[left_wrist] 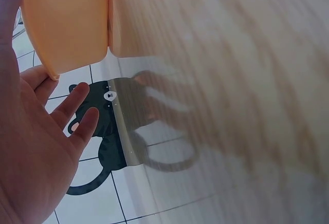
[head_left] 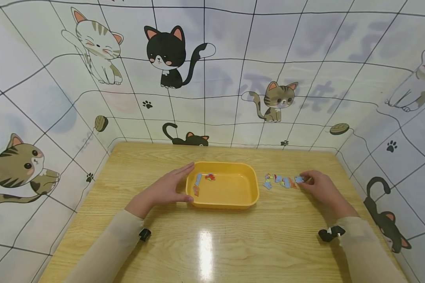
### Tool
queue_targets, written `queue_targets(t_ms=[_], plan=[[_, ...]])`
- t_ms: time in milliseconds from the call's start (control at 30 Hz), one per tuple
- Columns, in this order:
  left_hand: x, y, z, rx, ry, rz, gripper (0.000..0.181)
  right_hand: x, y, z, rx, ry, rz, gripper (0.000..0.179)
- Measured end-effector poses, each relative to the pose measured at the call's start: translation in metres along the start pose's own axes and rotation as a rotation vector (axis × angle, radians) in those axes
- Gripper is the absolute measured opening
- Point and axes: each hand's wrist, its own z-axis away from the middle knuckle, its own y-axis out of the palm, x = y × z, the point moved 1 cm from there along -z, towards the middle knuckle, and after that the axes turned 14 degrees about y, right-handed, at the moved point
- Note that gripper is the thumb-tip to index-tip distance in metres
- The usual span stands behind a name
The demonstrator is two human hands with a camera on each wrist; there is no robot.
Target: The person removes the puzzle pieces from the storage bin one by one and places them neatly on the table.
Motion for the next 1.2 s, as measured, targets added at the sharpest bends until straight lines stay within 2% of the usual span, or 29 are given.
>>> queue_targets(t_ms=[200, 467, 1200], plan=[[0.0002, 0.0003, 0.0, 0.001, -0.002, 0.009, 0.122, -0.0013, 0.0008, 0.0015, 0.006, -0.014, -0.009, 0.039], [-0.0013, 0.0003, -0.0006, -0.001, -0.015, 0.014, 0.121, 0.0013, 0.0015, 0.0023, 0.041, 0.022, -0.004, 0.042], [-0.0018, 0.0001, 0.0, 0.001, -0.023, 0.014, 0.122, 0.0001, 0.003, 0.0009, 0.058, 0.03, 0.001, 0.043]])
